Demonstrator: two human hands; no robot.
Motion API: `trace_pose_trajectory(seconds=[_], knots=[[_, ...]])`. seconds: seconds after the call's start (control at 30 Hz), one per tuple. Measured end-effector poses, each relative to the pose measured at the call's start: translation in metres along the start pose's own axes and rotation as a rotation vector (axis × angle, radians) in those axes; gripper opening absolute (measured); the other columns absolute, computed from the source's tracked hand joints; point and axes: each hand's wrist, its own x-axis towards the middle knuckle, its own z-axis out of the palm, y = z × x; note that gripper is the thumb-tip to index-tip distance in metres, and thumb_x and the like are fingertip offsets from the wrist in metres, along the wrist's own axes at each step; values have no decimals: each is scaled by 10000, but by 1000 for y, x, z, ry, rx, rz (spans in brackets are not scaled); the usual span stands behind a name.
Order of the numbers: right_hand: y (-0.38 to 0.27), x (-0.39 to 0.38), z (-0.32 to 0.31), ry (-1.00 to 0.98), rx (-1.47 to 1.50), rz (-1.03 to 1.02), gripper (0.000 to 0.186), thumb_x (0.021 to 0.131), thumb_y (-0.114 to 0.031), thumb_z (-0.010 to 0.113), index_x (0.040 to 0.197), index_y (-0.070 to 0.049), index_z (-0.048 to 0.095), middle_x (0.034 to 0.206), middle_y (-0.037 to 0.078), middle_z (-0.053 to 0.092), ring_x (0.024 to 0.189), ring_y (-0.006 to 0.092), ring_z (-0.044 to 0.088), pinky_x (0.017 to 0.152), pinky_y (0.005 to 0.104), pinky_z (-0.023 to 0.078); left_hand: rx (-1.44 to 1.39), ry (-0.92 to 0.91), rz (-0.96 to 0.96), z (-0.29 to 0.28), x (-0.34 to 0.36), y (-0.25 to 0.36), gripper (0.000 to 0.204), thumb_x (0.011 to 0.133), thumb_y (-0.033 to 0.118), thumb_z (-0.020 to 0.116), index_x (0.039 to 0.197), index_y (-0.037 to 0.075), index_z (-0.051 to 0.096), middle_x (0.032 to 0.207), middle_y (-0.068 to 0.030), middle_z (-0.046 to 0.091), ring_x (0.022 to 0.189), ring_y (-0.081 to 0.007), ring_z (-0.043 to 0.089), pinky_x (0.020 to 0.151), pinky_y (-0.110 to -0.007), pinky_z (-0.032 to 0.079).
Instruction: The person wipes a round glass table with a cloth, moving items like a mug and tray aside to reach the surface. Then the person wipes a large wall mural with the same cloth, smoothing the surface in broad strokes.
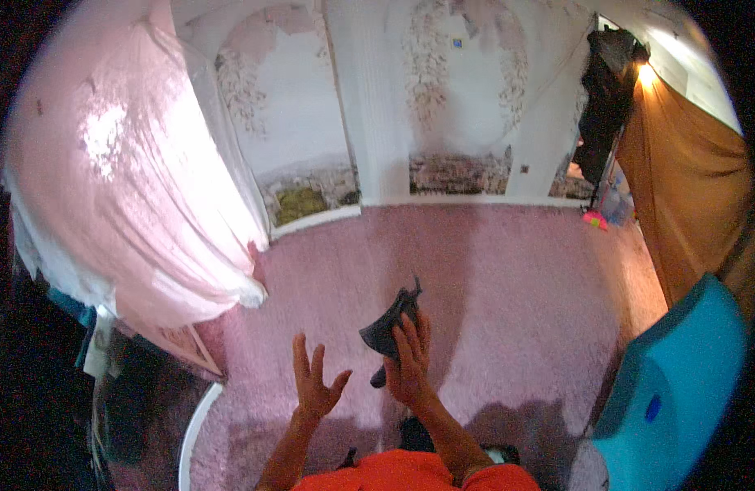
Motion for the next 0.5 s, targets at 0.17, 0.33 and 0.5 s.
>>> trace_pose_trajectory(seconds=[0.17,0.33,0.5], knots=[[75,80,37,37,78,-35,524,1057,-200,531,1528,18,459,1625,277,385,1532,552,253,1225,677,177,38,-3,-97,46,63,-48,925,823,278,893,1583,102,398,1674,-324,217,1527,-542,257,1189,-653,294],[129,136,89,14,155,-66,519,1069,-223,518,1511,43,466,1613,290,394,1520,566,264,1216,683,198,111,-51,-162,66,93,-94,897,819,290,891,1560,86,428,1669,-324,230,1512,-554,280,1182,-658,306],[172,177,156,-64,116,-96,543,1109,-263,410,1542,64,411,1627,302,355,1540,564,215,1226,658,212,133,-10,-218,87,126,-165,905,824,293,890,1559,69,413,1672,-337,208,1515,-568,259,1191,-653,298]])
